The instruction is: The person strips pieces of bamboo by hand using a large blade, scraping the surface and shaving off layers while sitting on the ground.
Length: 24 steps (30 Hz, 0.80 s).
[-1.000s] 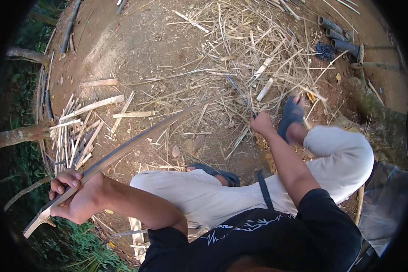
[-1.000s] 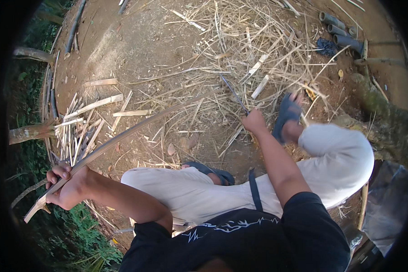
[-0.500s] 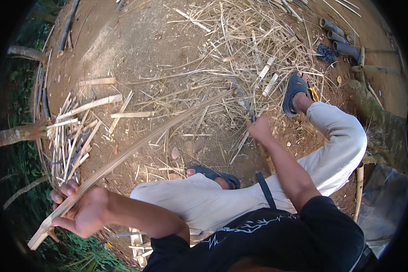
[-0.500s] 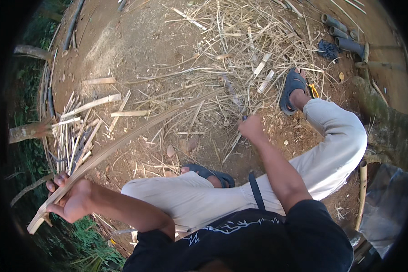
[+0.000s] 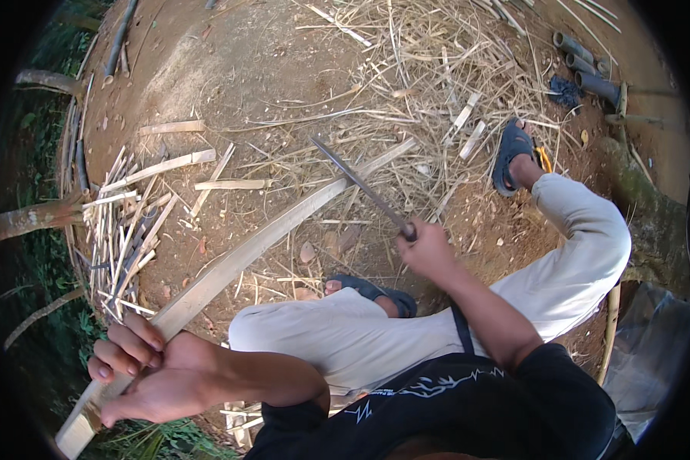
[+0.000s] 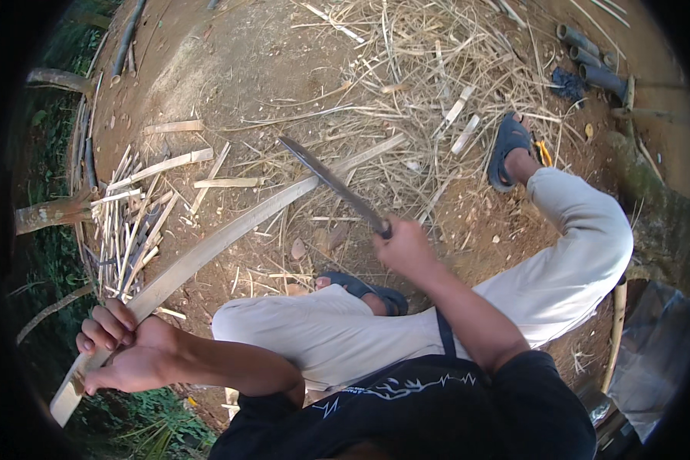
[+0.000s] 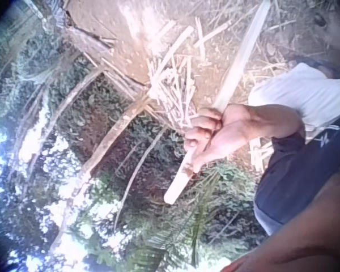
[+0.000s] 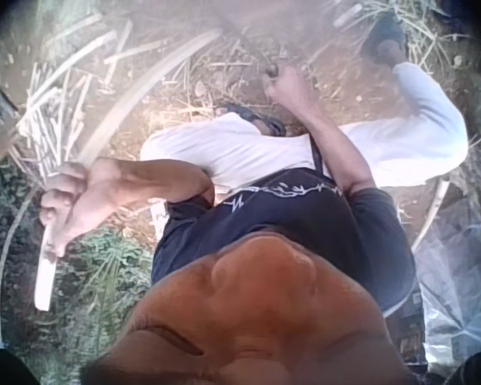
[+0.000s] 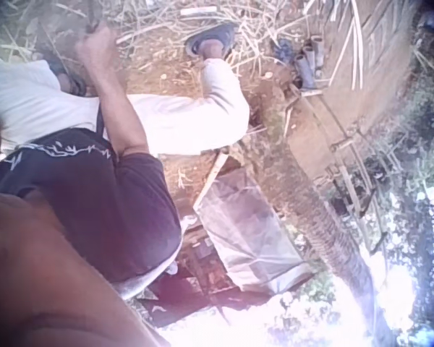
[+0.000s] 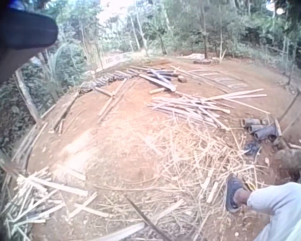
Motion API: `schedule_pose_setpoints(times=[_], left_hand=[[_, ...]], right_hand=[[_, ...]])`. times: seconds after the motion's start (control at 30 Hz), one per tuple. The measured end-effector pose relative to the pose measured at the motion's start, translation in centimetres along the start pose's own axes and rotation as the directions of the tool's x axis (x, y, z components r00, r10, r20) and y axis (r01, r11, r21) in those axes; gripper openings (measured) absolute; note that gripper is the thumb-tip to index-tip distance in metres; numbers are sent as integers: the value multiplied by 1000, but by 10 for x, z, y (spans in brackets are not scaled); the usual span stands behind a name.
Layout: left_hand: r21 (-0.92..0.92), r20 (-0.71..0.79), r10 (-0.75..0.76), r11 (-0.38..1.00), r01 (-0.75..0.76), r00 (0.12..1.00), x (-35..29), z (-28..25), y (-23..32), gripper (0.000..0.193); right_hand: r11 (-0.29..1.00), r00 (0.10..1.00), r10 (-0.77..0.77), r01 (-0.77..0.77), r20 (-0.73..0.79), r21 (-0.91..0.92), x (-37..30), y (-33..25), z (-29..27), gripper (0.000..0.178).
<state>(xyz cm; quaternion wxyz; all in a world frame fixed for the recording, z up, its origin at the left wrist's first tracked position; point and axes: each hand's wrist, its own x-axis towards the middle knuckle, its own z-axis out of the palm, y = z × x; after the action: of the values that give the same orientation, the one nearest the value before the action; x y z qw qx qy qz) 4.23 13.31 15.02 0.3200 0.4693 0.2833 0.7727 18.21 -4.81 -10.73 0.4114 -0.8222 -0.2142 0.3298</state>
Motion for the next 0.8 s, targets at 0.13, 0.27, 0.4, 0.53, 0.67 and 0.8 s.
schedule_pose_setpoints(times=[0.13, 0.27, 0.4, 0.53, 0.67, 0.8], left_hand=[[60, -32, 34, 998, -33, 999, -4, 5, 8, 64], [64, -59, 68, 996, -64, 996, -17, 14, 16, 62], [59, -53, 52, 997, -49, 997, -22, 17, 19, 62], [76, -58, 97, 993, -92, 994, -26, 17, 26, 64], [38, -22, 61, 997, -60, 998, -26, 14, 32, 63], [-72, 37, 16, 997, -13, 999, -30, 10, 31, 64]], right_hand=[[958, 957, -281, 284, 67, -46, -34, -60, -11, 19], [946, 957, -288, 289, 31, -148, -16, -21, -11, 19], [976, 998, 58, -55, 9, -209, 9, 1, -31, 19], [923, 936, -343, 352, 81, -154, -26, -50, -27, 19], [976, 998, -46, 38, -31, -216, 40, 58, -28, 21], [868, 938, 346, -325, -13, -376, 88, 133, -61, 32]])
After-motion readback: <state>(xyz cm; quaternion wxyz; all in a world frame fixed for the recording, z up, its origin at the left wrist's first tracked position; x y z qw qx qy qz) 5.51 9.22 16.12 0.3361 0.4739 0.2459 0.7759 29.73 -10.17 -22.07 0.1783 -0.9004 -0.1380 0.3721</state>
